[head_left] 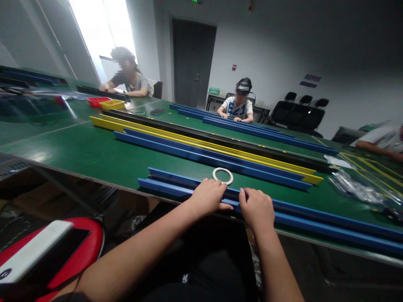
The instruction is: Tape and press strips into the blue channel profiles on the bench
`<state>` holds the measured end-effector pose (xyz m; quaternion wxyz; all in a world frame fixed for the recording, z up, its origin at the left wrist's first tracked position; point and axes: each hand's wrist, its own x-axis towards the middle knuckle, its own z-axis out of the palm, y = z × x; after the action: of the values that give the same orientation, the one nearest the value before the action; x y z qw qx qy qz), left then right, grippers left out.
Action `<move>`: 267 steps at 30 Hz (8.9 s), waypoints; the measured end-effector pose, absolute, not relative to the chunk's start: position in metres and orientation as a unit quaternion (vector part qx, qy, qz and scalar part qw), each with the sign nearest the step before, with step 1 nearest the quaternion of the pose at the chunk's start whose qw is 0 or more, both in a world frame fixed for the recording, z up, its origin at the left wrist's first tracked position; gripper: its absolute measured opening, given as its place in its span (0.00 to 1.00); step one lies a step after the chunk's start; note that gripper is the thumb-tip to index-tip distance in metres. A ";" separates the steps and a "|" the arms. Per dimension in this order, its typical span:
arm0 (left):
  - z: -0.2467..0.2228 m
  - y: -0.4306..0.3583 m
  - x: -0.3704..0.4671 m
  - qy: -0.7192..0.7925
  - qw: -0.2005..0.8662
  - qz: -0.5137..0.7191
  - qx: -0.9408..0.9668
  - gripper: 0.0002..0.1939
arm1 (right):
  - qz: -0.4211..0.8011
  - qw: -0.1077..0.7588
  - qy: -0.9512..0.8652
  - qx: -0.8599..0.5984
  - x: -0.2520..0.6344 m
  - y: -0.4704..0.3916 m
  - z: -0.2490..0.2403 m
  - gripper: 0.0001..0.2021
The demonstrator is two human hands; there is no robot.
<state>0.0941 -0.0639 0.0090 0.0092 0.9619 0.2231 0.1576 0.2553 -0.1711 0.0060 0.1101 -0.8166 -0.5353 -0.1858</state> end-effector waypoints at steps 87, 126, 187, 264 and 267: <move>-0.028 -0.018 0.068 0.313 0.572 0.482 0.585 0.17 | 0.018 0.102 -0.685 -0.722 0.278 -0.100 0.022 0.22; -0.035 -0.017 0.067 0.306 0.544 0.472 0.622 0.11 | 0.054 0.129 -0.704 -0.696 0.283 -0.103 0.019 0.27; -0.030 -0.024 0.065 0.310 0.508 0.463 0.657 0.11 | 0.056 0.108 -0.641 -0.757 0.280 -0.103 0.020 0.23; -0.023 -0.031 0.066 0.319 0.454 0.450 0.699 0.15 | -0.274 0.317 -0.620 -0.663 0.245 -0.145 -0.022 0.14; -0.023 -0.032 0.066 0.326 0.447 0.448 0.703 0.15 | -0.278 0.317 -0.616 -0.665 0.245 -0.145 -0.023 0.14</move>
<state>0.0656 -0.0318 -0.0230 0.4466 0.7028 0.3259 0.4477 0.2453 -0.1447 -0.0230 0.3168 -0.6655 -0.6162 -0.2776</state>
